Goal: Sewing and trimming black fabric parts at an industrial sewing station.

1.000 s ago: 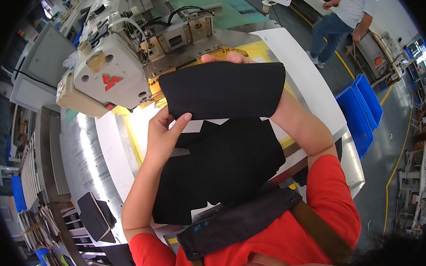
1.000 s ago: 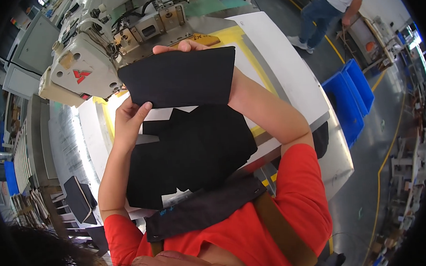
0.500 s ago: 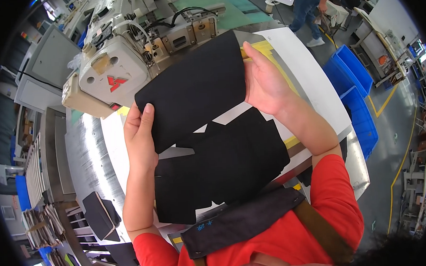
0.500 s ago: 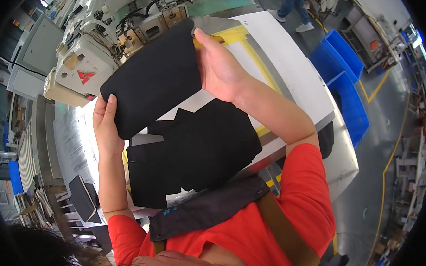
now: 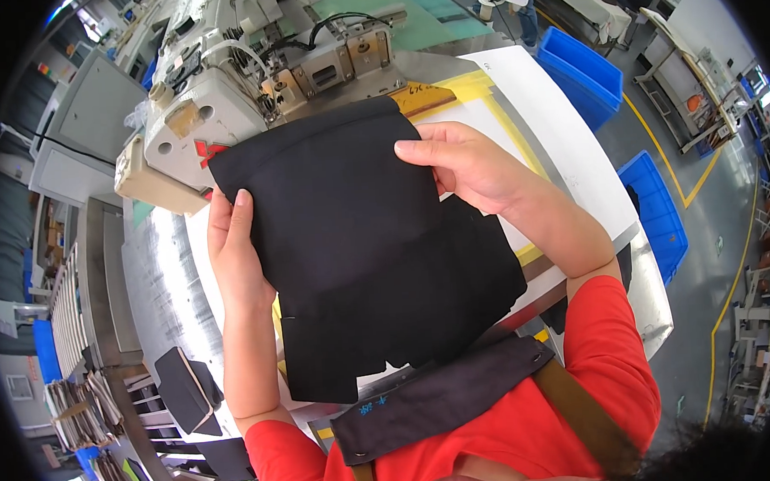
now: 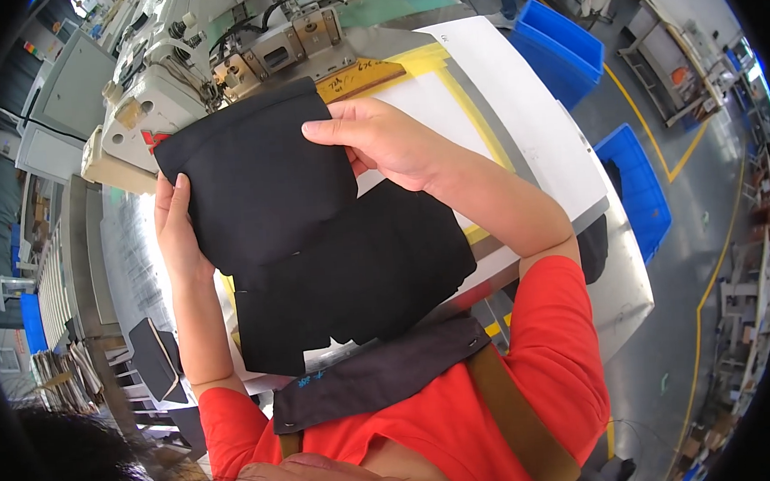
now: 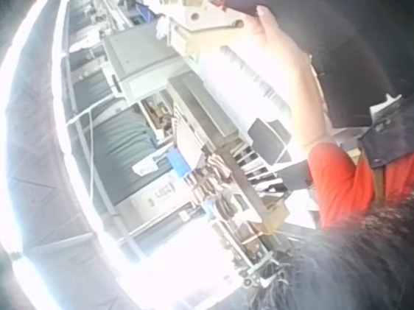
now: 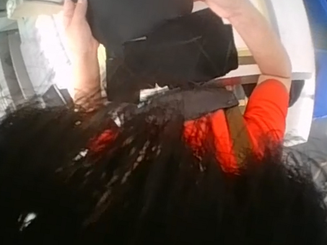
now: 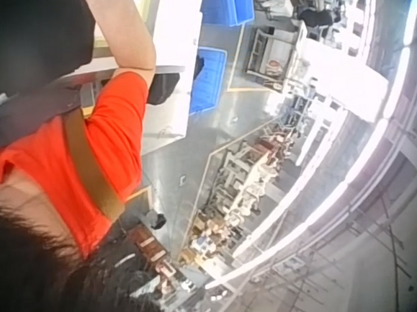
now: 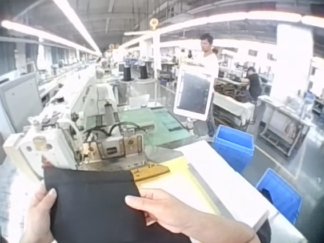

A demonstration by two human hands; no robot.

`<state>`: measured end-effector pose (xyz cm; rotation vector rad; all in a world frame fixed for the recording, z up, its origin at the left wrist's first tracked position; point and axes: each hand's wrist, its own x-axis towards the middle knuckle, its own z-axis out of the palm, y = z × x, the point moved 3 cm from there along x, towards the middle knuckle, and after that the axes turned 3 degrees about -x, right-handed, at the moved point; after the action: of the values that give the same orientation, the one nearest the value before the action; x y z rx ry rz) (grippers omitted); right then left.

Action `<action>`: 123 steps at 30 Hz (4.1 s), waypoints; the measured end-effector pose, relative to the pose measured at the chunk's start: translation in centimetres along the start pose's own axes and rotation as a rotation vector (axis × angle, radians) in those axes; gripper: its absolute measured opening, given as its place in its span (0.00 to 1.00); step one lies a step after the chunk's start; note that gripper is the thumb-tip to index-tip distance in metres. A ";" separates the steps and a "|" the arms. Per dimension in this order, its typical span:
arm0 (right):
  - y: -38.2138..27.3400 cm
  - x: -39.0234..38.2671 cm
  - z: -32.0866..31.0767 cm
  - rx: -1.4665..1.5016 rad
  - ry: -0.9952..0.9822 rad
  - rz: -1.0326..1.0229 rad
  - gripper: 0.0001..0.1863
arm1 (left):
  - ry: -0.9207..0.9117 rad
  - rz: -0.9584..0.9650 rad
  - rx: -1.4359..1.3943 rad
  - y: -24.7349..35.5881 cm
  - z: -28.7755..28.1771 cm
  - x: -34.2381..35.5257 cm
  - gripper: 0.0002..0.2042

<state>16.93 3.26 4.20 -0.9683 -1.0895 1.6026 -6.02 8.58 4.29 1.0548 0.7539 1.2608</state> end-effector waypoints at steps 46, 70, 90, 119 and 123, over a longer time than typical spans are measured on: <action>-0.1 -0.7 0.4 -0.020 0.166 -0.319 0.15 | -0.297 0.143 0.097 1.7 1.8 -3.0 0.28; -1.8 -0.8 -0.3 -0.044 0.041 -0.337 0.18 | 0.136 0.580 0.290 3.6 0.1 -1.9 0.19; 0.3 -1.4 2.3 -0.464 -0.311 -0.139 0.18 | -0.646 0.665 0.861 0.4 5.1 -4.5 0.31; -2.8 0.2 -2.0 -0.199 -0.206 -0.242 0.37 | -0.206 0.054 0.334 2.4 0.3 -2.4 0.10; -2.8 0.5 -2.5 0.117 -0.192 -0.240 0.39 | -0.173 0.054 0.228 2.1 0.4 -2.1 0.12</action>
<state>19.89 4.71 6.09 -0.5917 -1.1797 1.5639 -6.90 6.36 6.18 1.3588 0.7525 1.1298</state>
